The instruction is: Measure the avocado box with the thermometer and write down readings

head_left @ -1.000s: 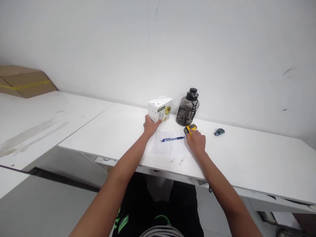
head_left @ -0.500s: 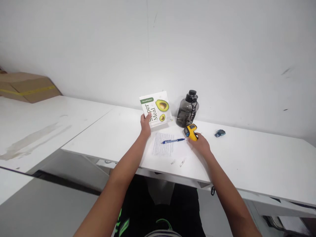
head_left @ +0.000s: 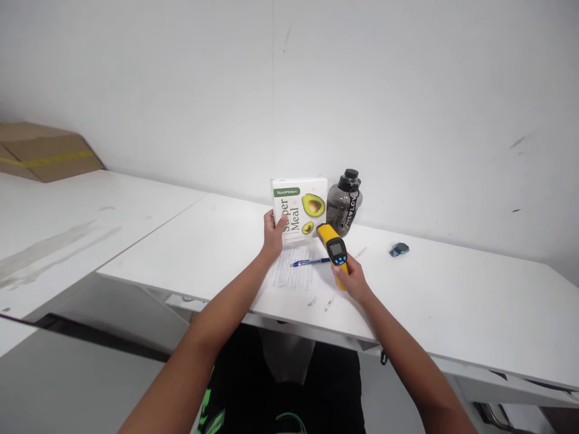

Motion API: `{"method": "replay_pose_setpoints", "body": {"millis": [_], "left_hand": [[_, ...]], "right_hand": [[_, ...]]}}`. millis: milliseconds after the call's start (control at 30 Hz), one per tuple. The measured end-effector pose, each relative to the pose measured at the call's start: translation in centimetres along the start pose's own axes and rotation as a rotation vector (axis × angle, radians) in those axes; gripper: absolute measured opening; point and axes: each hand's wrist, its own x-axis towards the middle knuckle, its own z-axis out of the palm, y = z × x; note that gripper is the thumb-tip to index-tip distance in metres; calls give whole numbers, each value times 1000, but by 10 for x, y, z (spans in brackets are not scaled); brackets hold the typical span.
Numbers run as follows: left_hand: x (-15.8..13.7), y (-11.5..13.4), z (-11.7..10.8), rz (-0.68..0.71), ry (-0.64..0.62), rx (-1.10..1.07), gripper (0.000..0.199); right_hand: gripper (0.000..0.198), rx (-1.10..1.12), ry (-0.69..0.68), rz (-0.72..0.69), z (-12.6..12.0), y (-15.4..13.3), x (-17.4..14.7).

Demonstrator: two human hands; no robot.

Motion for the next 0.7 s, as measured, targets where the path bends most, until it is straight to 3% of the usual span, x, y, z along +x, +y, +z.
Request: {"method": "replay_pose_setpoints", "body": {"millis": [133, 300, 700], "left_hand": [[-16, -14, 5, 50, 81, 106, 77], [-32, -16, 13, 122, 18, 60, 85], [-38, -10, 12, 184, -58, 54, 93]], "right_hand": [[53, 132, -20, 82, 21, 6, -3], [54, 348, -30, 97, 37, 6, -6], [60, 467, -136, 184, 37, -9, -8]]}}
